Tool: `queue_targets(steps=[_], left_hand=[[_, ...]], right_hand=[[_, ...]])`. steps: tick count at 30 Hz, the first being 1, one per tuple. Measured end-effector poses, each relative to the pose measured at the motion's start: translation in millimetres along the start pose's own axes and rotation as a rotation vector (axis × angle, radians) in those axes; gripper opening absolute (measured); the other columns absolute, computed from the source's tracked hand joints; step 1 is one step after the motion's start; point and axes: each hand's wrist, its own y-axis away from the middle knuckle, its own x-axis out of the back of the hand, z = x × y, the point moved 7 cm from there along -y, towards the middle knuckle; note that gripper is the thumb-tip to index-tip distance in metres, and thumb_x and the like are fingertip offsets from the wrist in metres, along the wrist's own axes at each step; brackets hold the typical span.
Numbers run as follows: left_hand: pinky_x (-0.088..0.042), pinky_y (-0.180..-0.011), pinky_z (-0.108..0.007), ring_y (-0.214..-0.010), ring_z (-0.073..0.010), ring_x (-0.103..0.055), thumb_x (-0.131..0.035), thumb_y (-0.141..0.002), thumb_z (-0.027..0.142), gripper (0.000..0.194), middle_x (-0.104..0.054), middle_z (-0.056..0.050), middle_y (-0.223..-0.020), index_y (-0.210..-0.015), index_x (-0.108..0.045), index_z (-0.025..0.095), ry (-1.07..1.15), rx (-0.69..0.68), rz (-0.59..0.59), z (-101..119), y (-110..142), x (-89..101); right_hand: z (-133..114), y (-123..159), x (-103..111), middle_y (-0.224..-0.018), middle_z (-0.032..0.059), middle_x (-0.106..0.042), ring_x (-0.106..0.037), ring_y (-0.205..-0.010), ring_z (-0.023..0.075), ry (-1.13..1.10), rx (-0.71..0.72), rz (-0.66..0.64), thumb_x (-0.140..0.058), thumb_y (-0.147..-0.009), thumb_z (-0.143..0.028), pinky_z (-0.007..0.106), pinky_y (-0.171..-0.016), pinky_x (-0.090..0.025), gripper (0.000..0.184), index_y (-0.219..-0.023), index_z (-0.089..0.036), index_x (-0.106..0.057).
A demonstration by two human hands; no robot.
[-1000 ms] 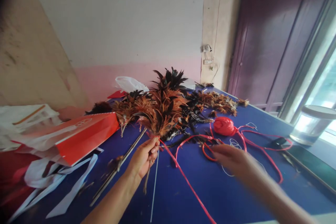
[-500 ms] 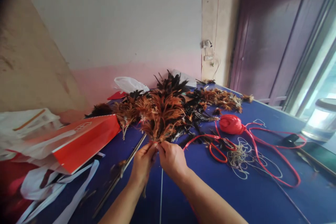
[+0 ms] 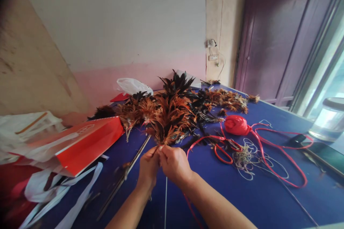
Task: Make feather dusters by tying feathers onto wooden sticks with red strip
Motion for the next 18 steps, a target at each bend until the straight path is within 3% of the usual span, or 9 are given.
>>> queue_targets(steps=[8,13,18], left_hand=[[-0.026,-0.043,-0.019,-0.045,-0.0080,-0.035,-0.060,-0.072,0.042,0.028,-0.041,0.005,-0.047,-0.069,-0.063,0.014,-0.016,-0.090,-0.060,1,-2,2.0],[-0.040,-0.060,-0.023,-0.071,-0.0173,-0.054,-0.068,-0.066,0.035,0.024,-0.063,-0.005,-0.075,-0.082,-0.069,0.017,-0.009,-0.186,-0.109,22,9,-3.3],[-0.040,-0.058,-0.023,-0.067,-0.0161,-0.053,-0.066,-0.068,0.034,0.026,-0.063,-0.006,-0.079,-0.089,-0.070,0.018,0.029,-0.178,-0.110,33,17,-6.4]], right_hand=[[3,-3,-2,-0.057,-0.0002,-0.056,-0.043,-0.049,0.0087,0.072,-0.021,-0.033,-0.039,-0.087,-0.025,0.020,-0.050,-0.026,0.030,-0.061,-0.018,-0.052],[12,-5,8,-0.063,0.0018,-0.061,-0.050,-0.054,0.0101,0.026,-0.042,-0.015,-0.042,-0.086,-0.024,0.019,-0.053,-0.031,0.024,-0.069,-0.017,-0.058],[19,-5,16,-0.059,0.0029,-0.060,-0.050,-0.053,0.0116,-0.023,-0.067,0.052,-0.044,-0.085,-0.030,0.020,-0.054,-0.035,0.031,-0.063,-0.016,-0.061]])
